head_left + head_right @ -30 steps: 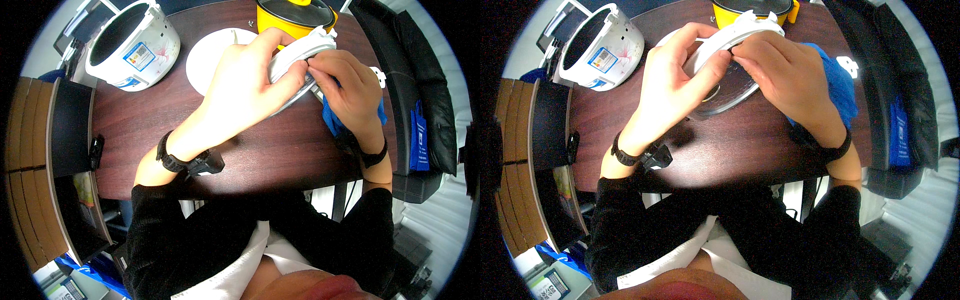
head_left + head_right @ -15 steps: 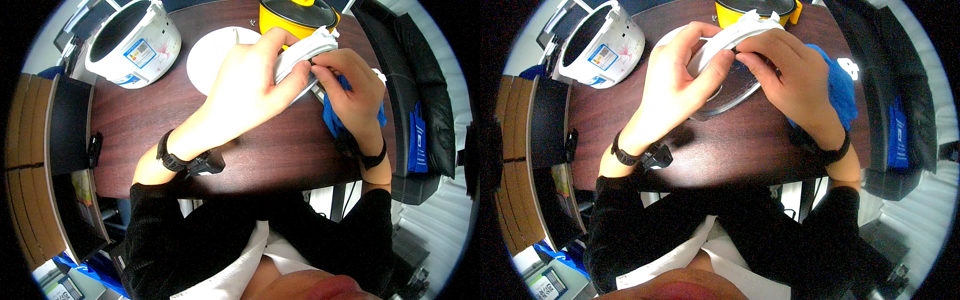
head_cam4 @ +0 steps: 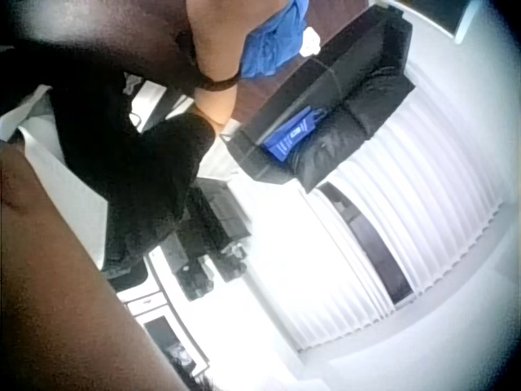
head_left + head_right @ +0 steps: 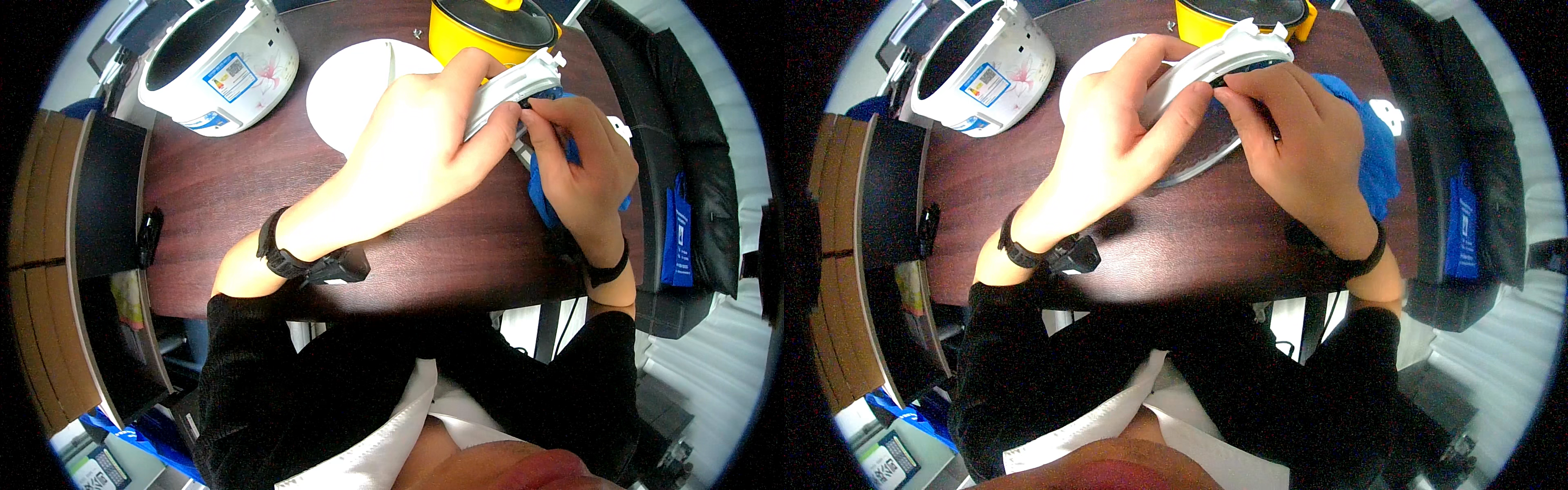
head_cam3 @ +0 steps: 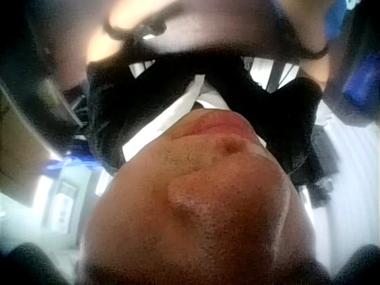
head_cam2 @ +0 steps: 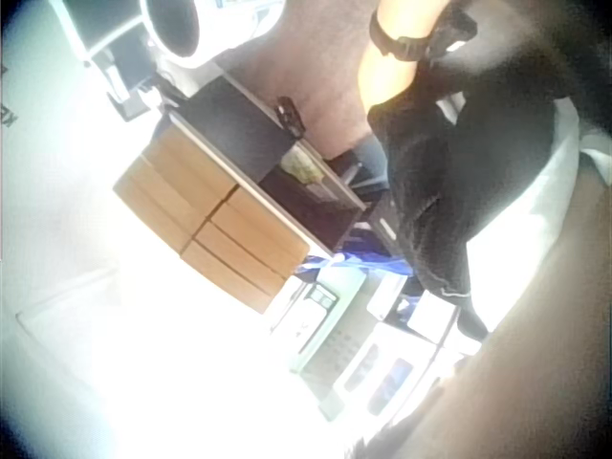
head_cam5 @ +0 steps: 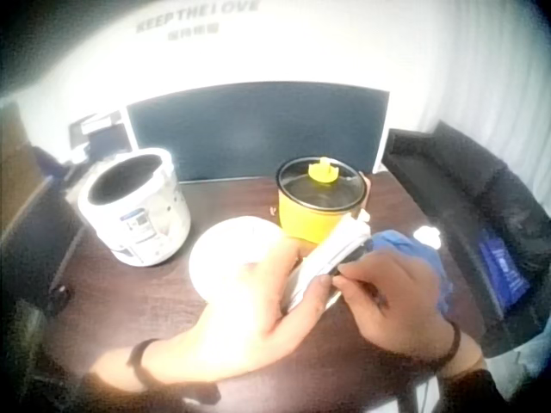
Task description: The person cleans a small white plastic component with a blue cloth, then uses a screwdriver to attach a screw to a white perforated lid. The person handles the lid and screwdriver to assemble the parts on a wooden table.
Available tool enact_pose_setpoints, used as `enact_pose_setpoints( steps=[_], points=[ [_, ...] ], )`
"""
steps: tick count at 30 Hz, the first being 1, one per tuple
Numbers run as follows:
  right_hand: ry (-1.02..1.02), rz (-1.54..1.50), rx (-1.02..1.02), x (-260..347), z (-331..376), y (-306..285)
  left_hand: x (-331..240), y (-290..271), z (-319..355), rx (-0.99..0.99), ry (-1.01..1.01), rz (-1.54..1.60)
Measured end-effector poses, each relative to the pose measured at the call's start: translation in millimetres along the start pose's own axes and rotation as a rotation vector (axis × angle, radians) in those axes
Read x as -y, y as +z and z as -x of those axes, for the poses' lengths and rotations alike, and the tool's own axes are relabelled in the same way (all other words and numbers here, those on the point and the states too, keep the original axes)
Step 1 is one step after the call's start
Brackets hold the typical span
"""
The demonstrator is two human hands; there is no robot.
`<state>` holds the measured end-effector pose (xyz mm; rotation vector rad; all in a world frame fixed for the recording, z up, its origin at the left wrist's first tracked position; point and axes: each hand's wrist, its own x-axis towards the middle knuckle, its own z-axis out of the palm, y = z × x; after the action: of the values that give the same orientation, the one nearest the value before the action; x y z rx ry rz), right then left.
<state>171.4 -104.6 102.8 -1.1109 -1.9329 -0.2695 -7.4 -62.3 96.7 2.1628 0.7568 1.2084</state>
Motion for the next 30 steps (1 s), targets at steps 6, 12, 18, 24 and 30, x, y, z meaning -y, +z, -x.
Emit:
enact_pose_setpoints(
  steps=[6, 12, 18, 24, 30],
  points=[
    [0.024, 0.015, -0.019, 1.5, 0.3, 0.9, -1.2, 0.1, 2.4, 0.045, -0.034, -0.003],
    [0.085, -0.014, -0.009, 3.7, 0.2, 1.1, -0.5, 3.1, 3.5, 0.025, -0.014, -0.017],
    [0.115, 0.004, 0.001, 5.7, 0.8, 0.8, -3.1, 2.7, 5.2, 0.035, -0.008, -0.022],
    [0.167, -0.005, 0.011, 7.4, 1.5, -0.3, -4.9, 5.0, 7.3, 0.036, 0.022, -0.021],
    [0.232, -0.02, 0.017, 9.7, 3.8, 2.0, -6.3, 5.7, 8.7, 0.049, 0.004, -0.024]
  ],
)
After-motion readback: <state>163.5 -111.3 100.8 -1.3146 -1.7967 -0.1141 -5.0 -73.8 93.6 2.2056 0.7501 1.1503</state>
